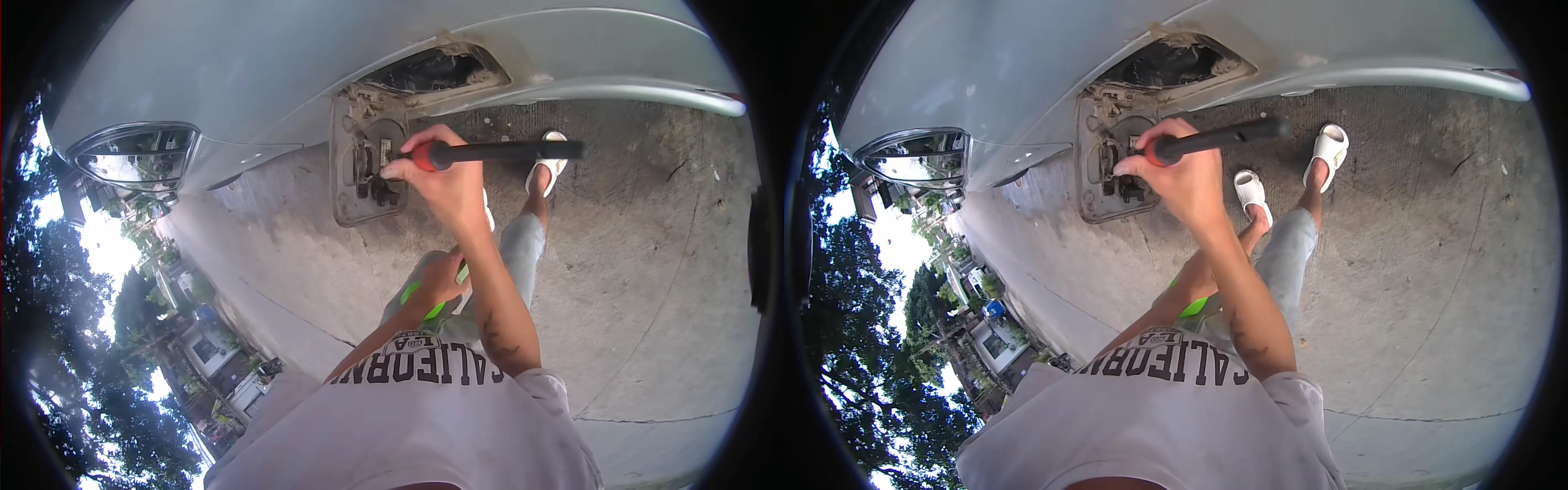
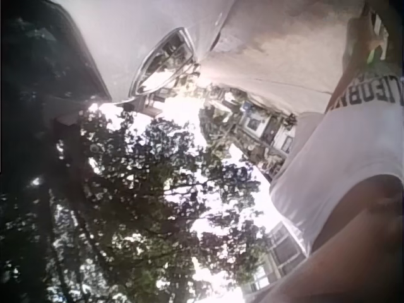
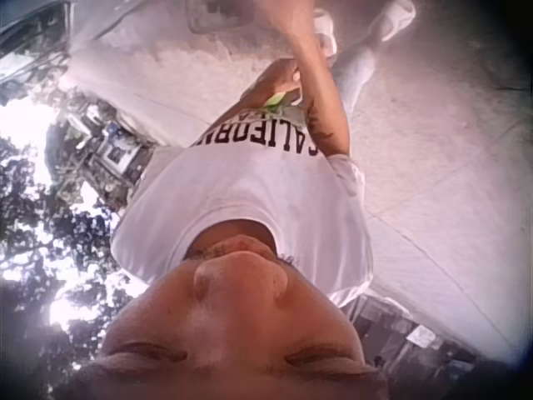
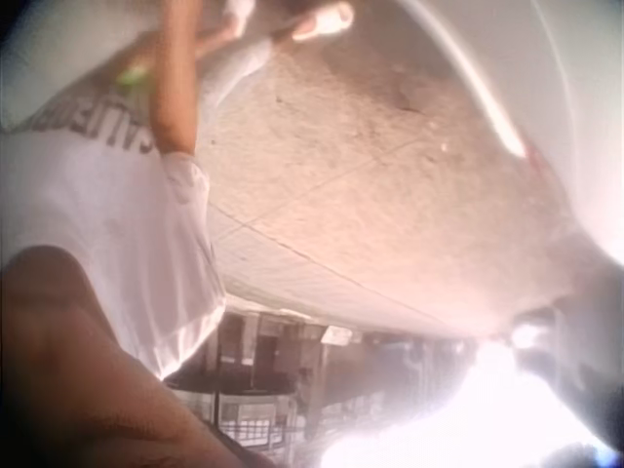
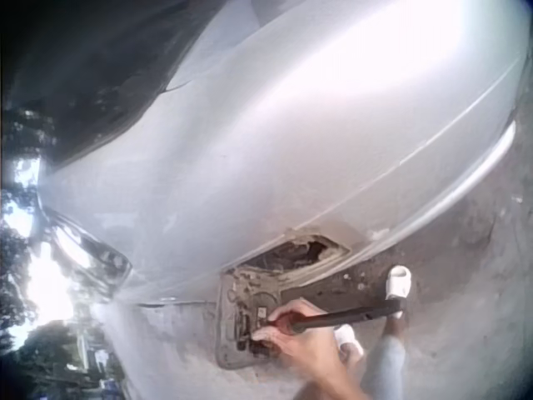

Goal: The person cleans parts of a car by spraying liquid from a spray bottle and scrubbing the fuel cap compartment, a wheel, and window trim with a brush.

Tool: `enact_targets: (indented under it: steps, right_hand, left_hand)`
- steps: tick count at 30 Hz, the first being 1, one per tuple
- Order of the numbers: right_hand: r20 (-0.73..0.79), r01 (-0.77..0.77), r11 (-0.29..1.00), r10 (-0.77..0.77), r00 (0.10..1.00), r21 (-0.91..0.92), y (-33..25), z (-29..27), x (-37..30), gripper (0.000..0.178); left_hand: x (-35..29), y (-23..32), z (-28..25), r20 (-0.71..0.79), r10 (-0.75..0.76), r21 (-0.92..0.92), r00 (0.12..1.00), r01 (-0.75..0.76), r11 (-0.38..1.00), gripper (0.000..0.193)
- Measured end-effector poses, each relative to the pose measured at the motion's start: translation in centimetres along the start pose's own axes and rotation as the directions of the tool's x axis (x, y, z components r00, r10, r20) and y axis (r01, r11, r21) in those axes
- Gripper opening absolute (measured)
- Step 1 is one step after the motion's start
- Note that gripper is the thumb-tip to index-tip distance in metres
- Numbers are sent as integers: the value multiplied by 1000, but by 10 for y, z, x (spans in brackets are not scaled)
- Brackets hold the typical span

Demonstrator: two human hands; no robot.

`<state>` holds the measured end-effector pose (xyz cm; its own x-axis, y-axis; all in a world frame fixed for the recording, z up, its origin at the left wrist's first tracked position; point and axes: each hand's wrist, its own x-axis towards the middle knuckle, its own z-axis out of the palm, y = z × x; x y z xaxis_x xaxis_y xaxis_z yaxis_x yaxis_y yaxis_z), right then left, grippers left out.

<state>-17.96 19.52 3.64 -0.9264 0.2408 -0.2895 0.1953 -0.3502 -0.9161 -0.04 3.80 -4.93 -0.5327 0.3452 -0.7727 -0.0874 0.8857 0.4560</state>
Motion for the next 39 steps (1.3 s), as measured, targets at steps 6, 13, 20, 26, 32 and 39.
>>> enact_targets:
  steps: [6,13,20,26,32,39]
  right_hand:
    - [95,113,987,-102,990,-116,45,-28,19,40]
    - [64,213,975,-208,976,-65,82,4,36,21]
    - [13,290,956,-291,957,35,73,27,31,17]
    - [-7,330,943,-330,944,30,42,41,30,12]
    - [-70,268,959,-274,959,-91,58,40,33,9]
    - [-83,261,944,-282,956,-203,80,11,53,10]
  left_hand:
    - [-6,28,-24,-25,-4,-79,1000,2,997,38]
    - [-7,9,-11,-46,15,-23,999,-16,1000,65]
    - [2,-10,11,-122,6,48,993,0,999,44]
    - [-7,5,7,-149,6,57,989,2,998,40]
    - [-17,11,0,-129,-88,12,988,90,996,40]
    - [-9,24,4,-116,-43,-34,992,40,999,42]
